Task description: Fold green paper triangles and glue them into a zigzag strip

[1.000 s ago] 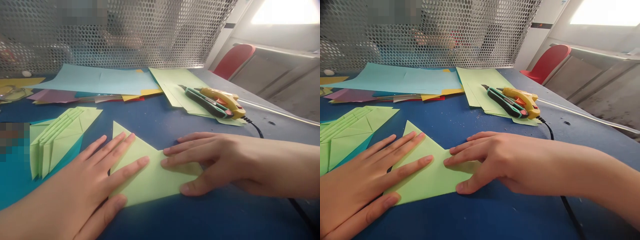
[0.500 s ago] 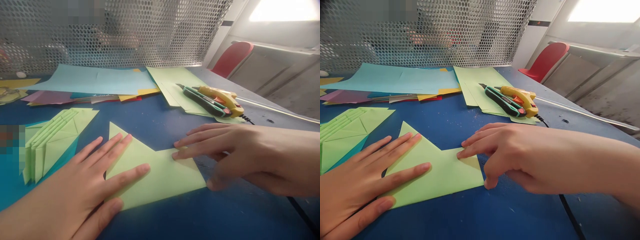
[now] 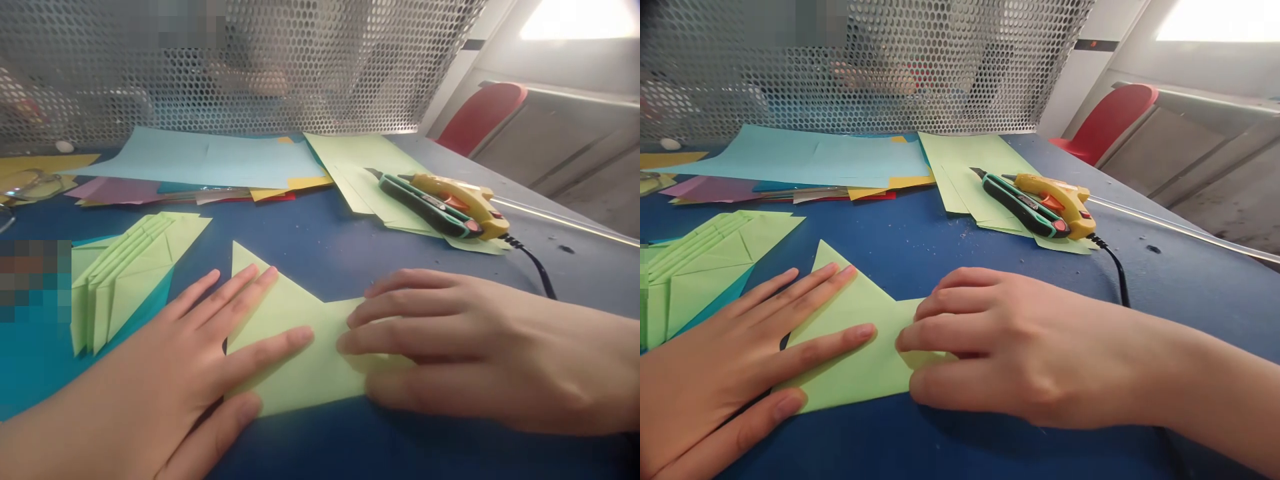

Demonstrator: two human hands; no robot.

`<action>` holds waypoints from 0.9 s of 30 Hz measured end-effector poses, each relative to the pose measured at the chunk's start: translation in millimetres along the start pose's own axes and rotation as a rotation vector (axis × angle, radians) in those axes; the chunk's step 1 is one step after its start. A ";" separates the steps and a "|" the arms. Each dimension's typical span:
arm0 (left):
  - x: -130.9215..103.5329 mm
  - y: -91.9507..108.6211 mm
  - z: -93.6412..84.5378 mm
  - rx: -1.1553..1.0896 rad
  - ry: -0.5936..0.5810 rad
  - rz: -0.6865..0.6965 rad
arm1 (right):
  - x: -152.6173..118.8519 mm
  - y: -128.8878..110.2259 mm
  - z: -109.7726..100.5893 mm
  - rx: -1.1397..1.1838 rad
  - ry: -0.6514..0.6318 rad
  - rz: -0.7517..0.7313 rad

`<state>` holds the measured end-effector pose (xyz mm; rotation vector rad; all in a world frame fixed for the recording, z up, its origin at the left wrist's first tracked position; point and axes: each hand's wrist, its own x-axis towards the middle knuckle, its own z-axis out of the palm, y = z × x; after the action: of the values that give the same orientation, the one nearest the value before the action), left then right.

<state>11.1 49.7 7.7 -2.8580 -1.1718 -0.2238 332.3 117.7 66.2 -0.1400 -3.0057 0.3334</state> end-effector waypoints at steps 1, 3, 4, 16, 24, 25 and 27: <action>-0.5 0.0 -0.1 0.005 -0.003 0.000 | 1.3 -1.2 2.0 0.011 0.007 0.011; -1.6 -0.3 -0.7 0.025 -0.010 0.010 | 4.2 -3.9 6.3 0.043 0.009 0.026; -2.1 -0.4 -1.2 0.035 -0.012 0.017 | 5.8 -5.3 8.5 0.052 0.009 0.031; -5.3 2.5 -3.2 0.063 -0.002 0.009 | 26.4 -30.9 20.9 -0.171 0.043 0.105; -5.4 2.7 -3.0 0.044 0.012 0.020 | 27.0 -33.2 17.7 -0.175 0.064 0.132; -5.5 2.8 -3.4 0.043 0.014 0.018 | 26.0 -32.4 16.1 -0.160 0.057 0.126; -5.8 3.1 -4.1 0.040 0.018 0.007 | 22.0 -30.8 14.4 -0.149 0.046 0.102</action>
<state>8.7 43.0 10.9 -2.8194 -1.1496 -0.2229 306.2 87.0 61.4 -0.3105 -2.9819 0.1136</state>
